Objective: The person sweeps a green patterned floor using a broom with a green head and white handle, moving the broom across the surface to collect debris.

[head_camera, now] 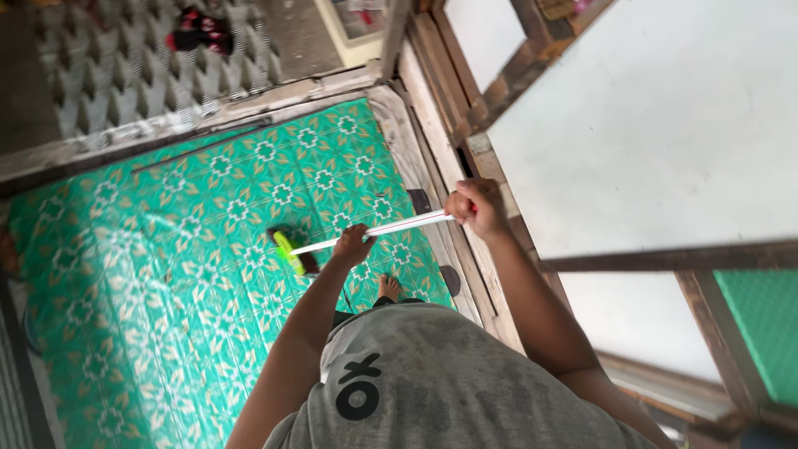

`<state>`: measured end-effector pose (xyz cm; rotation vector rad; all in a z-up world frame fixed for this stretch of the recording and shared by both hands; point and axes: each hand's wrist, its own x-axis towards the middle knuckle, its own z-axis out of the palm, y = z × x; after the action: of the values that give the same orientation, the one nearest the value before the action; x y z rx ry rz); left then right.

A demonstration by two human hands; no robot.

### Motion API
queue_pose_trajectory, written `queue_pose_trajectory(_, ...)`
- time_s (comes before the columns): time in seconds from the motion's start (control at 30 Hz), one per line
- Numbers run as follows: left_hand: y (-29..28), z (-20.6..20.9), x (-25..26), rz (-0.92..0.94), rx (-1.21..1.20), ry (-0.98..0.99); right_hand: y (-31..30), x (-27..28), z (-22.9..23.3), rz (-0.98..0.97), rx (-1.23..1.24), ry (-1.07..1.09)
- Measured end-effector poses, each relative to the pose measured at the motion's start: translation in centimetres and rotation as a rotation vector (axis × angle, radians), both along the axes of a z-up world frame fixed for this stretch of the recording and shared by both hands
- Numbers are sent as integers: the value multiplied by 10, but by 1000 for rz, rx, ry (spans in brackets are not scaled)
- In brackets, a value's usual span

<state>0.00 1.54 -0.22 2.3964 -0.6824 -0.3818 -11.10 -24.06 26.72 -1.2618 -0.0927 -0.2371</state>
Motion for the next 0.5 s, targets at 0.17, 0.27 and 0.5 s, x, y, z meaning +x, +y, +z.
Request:
queue_pose_trajectory(0.17,57,-4,2,149,173,-27,19,28,-63,168,-3,152)
queue_pose_trajectory(0.27,84,2,-7,184,397,206,35,27,-93,265,-79,284)
queue_pose_trajectory(0.5,19,5,-13,-48,391,190,-15,18,-129,9,-43,334)
